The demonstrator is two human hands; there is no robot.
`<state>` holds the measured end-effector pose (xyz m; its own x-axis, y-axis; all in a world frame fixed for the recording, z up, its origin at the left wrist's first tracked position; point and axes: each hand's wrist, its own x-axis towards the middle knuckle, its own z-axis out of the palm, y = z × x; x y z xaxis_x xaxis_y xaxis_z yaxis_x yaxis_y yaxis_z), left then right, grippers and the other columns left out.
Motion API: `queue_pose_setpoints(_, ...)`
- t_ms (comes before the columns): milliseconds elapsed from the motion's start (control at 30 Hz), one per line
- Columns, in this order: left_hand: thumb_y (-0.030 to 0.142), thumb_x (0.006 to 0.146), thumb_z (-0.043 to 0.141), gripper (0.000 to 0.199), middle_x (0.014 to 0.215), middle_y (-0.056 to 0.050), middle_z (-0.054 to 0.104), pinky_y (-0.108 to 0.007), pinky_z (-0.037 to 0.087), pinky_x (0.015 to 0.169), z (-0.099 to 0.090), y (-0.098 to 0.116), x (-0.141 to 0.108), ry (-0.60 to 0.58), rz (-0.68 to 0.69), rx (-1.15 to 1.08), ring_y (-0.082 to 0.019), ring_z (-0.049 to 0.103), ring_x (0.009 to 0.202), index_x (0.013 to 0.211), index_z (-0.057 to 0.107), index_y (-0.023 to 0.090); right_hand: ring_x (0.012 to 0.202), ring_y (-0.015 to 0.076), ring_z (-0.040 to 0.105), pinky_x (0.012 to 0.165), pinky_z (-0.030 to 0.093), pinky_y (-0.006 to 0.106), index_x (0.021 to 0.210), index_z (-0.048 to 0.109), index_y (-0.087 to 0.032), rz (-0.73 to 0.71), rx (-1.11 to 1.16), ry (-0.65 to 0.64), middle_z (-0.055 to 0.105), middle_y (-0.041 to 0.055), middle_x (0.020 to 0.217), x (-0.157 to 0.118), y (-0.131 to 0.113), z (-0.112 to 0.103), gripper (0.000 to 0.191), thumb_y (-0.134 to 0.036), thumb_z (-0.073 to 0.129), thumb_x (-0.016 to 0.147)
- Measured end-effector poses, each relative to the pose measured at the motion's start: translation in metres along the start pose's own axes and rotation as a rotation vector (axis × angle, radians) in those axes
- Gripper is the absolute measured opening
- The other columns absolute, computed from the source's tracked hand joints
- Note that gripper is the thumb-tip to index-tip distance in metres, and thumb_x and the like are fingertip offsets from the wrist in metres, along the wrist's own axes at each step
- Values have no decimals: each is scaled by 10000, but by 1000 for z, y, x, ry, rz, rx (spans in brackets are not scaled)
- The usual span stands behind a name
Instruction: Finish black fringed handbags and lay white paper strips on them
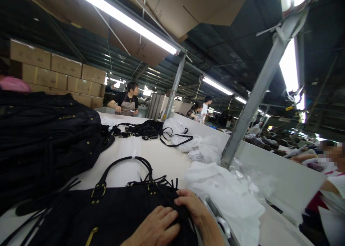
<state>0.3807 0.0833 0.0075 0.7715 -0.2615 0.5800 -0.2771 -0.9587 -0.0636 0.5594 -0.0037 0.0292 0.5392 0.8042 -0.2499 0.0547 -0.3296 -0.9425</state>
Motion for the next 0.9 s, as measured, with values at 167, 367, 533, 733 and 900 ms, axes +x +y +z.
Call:
queue_pose_setpoints(167, 316, 966, 540, 225, 1213, -44, 645, -386, 384, 1020, 12, -5, -3, -116, 3, -39, -233, 565, 1123, 1165, 540, 212, 454, 86, 353, 462, 270, 221, 565, 445, -206, 54, -27, 21, 391, -80, 473, 9, 6, 6, 268, -388, 642, 563)
queue_pose_setpoints(367, 371, 1000, 500, 238, 1245, -20, 647, -446, 256, 1138, 17, -8, -7, -98, 20, -40, -219, 536, 1186, 1179, 537, 219, 531, 118, 424, 519, 314, 242, 586, 494, -199, -41, -277, 142, 453, -48, 533, 20, 10, 7, 168, -304, 581, 683)
queue_pose_setpoints(533, 300, 1017, 482, 147, 1015, 27, 711, -450, 299, 1120, 34, -11, -12, -80, 33, 34, -175, 619, 994, 1112, 576, 240, 653, 175, 493, 684, 369, 298, 565, 479, -216, -176, -568, 356, 505, -13, 576, 25, 13, 8, 174, -141, 593, 674)
queue_pose_setpoints(733, 266, 1042, 414, 252, 1210, 32, 685, -382, 337, 1103, 69, -26, -18, -53, 36, 11, -142, 604, 1106, 1246, 556, 308, 1041, 260, 609, 871, 456, 346, 1034, 646, -227, -574, -611, 346, 664, 94, 1113, -1, -24, 39, 253, -296, 495, 843)
queue_pose_setpoints(900, 246, 971, 501, 270, 1179, -10, 701, -364, 413, 1024, 77, -33, -13, -92, 50, -33, -208, 626, 1082, 1203, 637, 272, 1016, 265, 665, 937, 506, 381, 955, 716, -218, -610, -684, -53, 729, 78, 999, 8, -15, 60, 253, -295, 500, 848)
